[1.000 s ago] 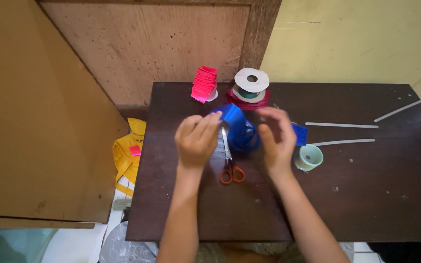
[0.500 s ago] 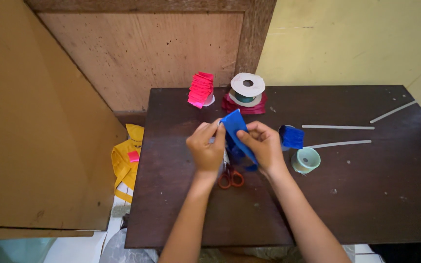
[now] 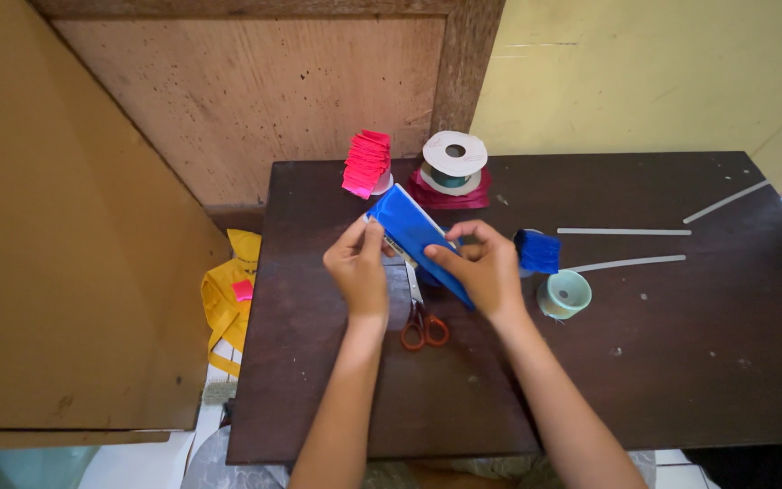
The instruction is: Preparing multiple strips of blue ribbon by wrapping them around a card template and cutting them with scissors.
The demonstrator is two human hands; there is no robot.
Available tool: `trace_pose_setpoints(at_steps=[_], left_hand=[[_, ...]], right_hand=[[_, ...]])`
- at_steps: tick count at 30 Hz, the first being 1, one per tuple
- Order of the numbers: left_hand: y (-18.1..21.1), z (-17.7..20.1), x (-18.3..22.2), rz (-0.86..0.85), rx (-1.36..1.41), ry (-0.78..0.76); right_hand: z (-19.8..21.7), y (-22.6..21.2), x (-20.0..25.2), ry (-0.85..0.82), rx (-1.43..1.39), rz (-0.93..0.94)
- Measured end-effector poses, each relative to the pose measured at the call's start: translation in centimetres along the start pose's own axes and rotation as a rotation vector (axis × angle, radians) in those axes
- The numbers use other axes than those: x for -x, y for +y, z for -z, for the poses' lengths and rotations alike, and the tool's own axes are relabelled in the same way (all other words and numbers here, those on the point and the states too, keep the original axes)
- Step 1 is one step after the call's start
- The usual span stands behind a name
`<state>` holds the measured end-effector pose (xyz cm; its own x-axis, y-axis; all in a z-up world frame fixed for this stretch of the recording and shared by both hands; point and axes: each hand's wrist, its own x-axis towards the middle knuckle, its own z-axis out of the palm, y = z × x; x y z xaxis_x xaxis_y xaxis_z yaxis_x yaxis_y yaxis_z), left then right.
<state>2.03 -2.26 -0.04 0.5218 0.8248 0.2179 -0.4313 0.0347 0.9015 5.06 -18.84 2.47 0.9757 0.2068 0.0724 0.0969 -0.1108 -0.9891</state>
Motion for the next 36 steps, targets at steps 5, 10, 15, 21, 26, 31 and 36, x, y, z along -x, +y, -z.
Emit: trace_pose_setpoints(at_steps=[5,10,15,21,26,31,36], left_hand=[[-1.5,-0.2,-0.2,0.04,0.086,0.008],[-2.7,-0.2,-0.4,0.095,0.138,0.024],[-3.3,-0.4,-0.4,0.145,0.19,0.019],[-4.0,-0.2,-0.8,0.221,0.195,0.008],[-0.9,-0.4,-0.8,0.4,0.365,-0.108],[2.3,-1.3,0.8,0.54,0.421,-0.33],[2.2,-1.4,1.9,0.46,0.143,-0.504]], right_hand=[[-0.3,-0.1,-0.4,0.005,0.003,-0.032],[-0.5,-0.3,-0.4,0.0,-0.067,-0.035],[-0.7,-0.6,-0.1,-0.005,-0.126,-0.027],[-0.5,0.7,-0.6,0.032,-0.118,0.007],[-0.5,0.9,-0.8,0.113,-0.227,-0.022],[0.1,0.6,-0.9,0.164,-0.331,-0.047],[0.2,1.4,-0.6,0.212,-0.215,0.041]])
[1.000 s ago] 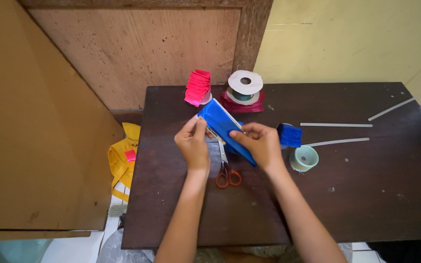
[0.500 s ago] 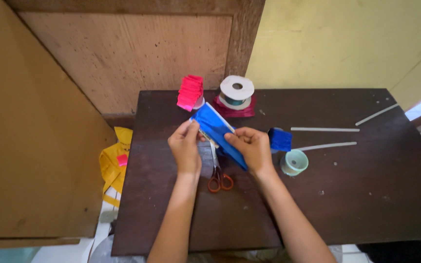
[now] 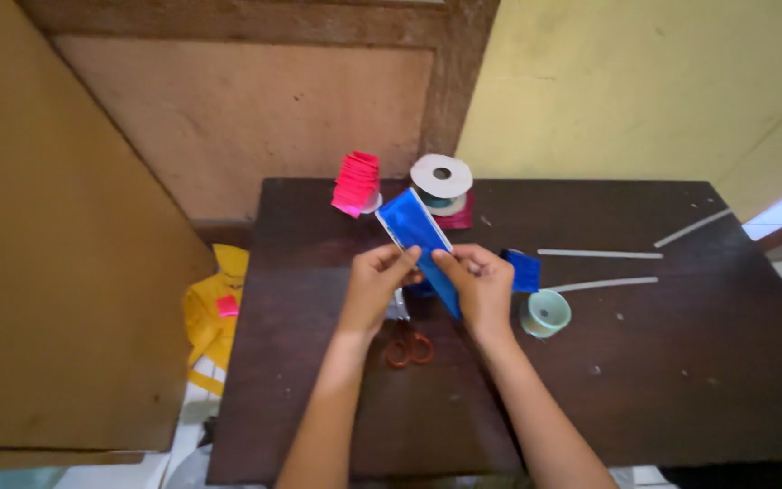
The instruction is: Preparing multiple strips of blue ribbon by wrapping them around a card template and cutting them with scissors.
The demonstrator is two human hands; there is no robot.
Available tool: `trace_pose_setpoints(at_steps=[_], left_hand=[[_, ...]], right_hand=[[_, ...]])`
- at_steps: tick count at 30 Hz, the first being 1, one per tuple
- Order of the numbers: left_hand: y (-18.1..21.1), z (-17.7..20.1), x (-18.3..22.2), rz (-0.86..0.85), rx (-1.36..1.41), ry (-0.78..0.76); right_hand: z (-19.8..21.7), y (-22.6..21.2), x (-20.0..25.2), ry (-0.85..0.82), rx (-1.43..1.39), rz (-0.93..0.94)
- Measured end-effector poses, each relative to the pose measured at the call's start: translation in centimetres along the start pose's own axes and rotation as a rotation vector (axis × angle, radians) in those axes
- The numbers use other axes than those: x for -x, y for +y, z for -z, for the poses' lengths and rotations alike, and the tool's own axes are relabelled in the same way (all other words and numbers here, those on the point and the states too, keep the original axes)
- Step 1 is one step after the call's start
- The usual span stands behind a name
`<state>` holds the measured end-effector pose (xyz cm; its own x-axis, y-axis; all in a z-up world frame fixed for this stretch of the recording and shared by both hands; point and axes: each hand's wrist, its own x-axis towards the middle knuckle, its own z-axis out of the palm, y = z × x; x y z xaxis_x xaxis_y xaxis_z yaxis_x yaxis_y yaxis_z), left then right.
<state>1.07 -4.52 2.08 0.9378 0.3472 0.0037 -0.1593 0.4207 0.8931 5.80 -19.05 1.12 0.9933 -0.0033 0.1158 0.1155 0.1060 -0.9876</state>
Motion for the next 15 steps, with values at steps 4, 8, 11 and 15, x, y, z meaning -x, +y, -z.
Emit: trace_pose_setpoints(at_steps=[4,8,11,15], left_hand=[[-1.1,1.3,-1.1,-0.053,-0.047,0.02],[-0.7,1.8,-1.2,-0.094,-0.027,0.087],[0.5,1.8,-0.6,-0.124,0.008,0.089],[-0.9,2.4,-1.5,-0.147,0.145,0.074]], right_hand=[[-0.7,-0.4,0.2,-0.03,0.057,0.07],[-0.8,-2.4,1.0,-0.148,0.122,0.106],[-0.9,-3.5,1.4,-0.21,0.18,0.127],[-1.0,-4.7,2.0,-0.2,0.227,0.191]])
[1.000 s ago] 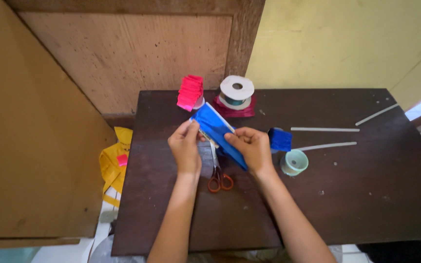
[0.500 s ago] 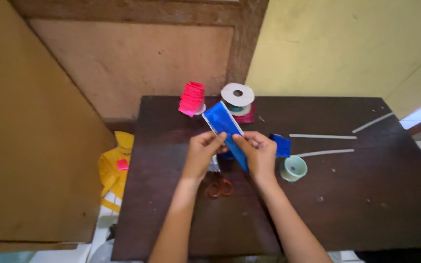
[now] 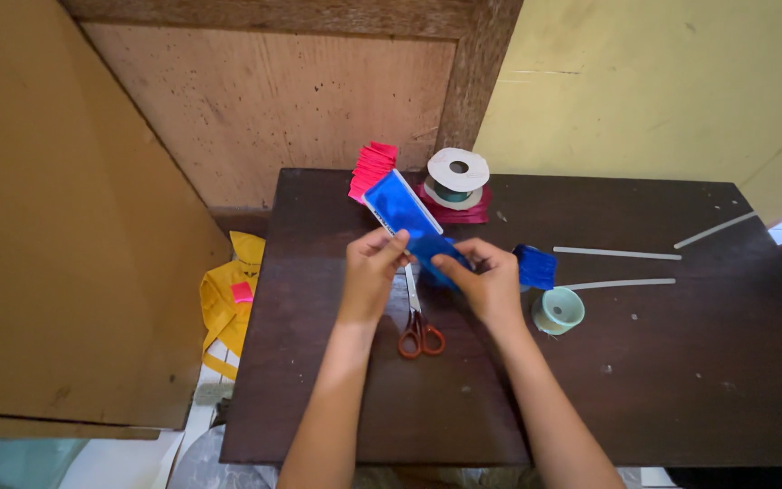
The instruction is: Preparing multiple strips of blue ribbon by wrapping them around a card template and cutting them with scissors.
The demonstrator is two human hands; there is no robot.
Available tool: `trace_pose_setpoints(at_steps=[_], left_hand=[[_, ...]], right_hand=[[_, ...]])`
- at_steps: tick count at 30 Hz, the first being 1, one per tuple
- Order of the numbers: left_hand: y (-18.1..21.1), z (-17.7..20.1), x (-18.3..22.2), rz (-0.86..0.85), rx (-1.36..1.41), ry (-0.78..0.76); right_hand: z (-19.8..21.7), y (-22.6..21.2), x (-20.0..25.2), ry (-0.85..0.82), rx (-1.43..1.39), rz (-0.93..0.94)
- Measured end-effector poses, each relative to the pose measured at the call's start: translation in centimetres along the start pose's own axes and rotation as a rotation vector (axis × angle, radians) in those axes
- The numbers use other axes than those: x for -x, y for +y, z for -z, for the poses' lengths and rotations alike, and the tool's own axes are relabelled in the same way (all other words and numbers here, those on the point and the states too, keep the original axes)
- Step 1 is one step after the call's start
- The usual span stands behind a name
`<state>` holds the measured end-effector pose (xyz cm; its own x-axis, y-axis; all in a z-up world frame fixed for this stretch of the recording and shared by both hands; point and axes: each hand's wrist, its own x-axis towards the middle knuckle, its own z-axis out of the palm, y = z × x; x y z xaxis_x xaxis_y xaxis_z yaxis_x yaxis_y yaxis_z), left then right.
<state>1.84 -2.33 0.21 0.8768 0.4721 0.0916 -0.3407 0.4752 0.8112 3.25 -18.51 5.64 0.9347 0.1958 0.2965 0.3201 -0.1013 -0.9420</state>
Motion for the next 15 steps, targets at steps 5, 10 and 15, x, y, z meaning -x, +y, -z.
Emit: trace_pose_setpoints(at_steps=[5,10,15], left_hand=[[1.8,-0.2,0.1,-0.021,0.044,0.074],[5.2,-0.6,0.7,-0.052,0.199,0.187],[6.3,-0.5,1.2,-0.091,0.247,0.21]], right_hand=[[0.1,2.2,-0.5,0.054,0.157,0.206],[0.5,2.0,-0.6,0.088,0.259,0.356],[0.8,1.3,-0.4,0.114,0.38,0.495]])
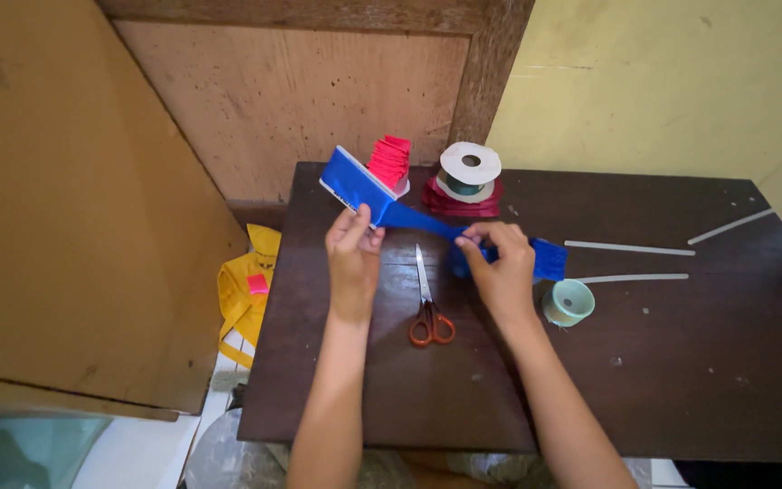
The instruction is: Preparing multiple strips of blue ribbon by wrapping them around a card template and cutting them with scissors.
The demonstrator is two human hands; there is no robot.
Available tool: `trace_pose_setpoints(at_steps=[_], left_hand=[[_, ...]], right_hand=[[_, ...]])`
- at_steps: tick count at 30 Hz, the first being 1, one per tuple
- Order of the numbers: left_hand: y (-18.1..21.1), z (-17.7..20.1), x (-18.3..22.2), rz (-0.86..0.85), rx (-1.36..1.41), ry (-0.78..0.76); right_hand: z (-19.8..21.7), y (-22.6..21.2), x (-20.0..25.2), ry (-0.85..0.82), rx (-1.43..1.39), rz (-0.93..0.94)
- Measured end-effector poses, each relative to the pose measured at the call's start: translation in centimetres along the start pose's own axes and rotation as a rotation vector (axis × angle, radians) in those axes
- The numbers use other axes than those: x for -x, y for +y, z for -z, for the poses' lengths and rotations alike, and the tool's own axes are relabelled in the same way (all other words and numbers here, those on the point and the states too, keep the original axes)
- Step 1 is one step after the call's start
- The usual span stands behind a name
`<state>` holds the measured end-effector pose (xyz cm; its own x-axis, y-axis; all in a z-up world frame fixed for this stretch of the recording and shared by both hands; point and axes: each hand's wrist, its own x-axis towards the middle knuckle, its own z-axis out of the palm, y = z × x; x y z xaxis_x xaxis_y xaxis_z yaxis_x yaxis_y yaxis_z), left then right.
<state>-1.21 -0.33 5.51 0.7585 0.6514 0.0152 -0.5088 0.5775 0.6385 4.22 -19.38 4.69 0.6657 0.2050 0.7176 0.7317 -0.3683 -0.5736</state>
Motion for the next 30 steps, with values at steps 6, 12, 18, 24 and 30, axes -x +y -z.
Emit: trace_pose_setpoints(at_steps=[6,12,18,24,30], left_hand=[[-1.6,2.6,-2.1,-0.173,-0.13,0.049],[-2.9,2.6,-2.2,-0.218,-0.311,0.032],[-3.7,3.3,-2.5,-0.212,-0.433,0.01],[-4.5,3.7,-3.3,-0.2,-0.405,0.032],[-2.5,3.3,-3.3,-0.033,-0.077,0.105]], right_hand=[[0.3,-1.4,0.5,0.022,-0.029,0.23],[-1.8,-4.5,2.2,-0.843,0.594,-0.107],[-3.7,0.0,3.3,-0.924,0.452,-0.271],[-3.3,2.0,3.2,-0.879,-0.133,-0.434],[1.2,0.4,0.6,-1.091,-0.715,-0.531]])
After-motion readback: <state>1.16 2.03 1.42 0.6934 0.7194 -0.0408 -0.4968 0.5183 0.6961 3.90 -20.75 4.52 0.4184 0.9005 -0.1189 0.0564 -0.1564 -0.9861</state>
